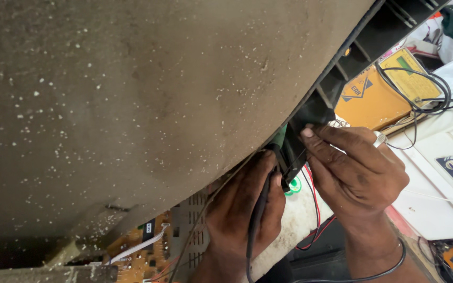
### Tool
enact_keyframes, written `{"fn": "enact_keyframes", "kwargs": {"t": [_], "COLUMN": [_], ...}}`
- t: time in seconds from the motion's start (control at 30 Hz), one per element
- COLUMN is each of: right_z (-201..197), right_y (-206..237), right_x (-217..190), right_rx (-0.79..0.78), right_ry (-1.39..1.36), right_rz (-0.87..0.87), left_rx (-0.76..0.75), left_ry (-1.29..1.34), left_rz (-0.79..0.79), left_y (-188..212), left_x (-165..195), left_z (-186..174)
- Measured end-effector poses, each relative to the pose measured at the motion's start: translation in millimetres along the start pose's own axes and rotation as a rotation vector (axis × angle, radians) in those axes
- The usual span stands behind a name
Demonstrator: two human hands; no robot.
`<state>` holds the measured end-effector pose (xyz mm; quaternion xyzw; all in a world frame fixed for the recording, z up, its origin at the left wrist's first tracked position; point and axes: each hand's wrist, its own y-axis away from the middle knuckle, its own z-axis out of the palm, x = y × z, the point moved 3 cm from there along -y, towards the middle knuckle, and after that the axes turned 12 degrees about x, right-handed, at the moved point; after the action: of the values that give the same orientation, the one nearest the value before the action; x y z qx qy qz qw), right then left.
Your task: The person strips wire ends, applies solder to a small component, and solders wires to a circuit board inside an open electronic device. They use a soldering iron, solder wire, and wire strippers to connect and secure the wires.
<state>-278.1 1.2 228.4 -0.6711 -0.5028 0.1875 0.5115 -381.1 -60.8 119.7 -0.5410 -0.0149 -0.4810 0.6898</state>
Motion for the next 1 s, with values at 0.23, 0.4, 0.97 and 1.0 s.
{"fn": "enact_keyframes", "kwargs": {"t": [0.23,0.4,0.97,1.0], "right_z": [0,0,-7,-10], "right_y": [0,4,28,28], "right_x": [0,1,11,12], "right_rx": [0.010,0.013,0.018,0.019], "right_ry": [-0.005,0.004,-0.089,-0.095], "right_rz": [0.001,0.000,-0.095,-0.089], "left_rx": [-0.012,0.002,-0.031,-0.028], "left_ry": [0.007,0.005,0.060,0.060], "left_rz": [-0.013,-0.021,-0.114,-0.099], "left_y": [-1,-1,5,6], "left_x": [1,2,13,14], "left_z": [-2,-3,-8,-7]}}
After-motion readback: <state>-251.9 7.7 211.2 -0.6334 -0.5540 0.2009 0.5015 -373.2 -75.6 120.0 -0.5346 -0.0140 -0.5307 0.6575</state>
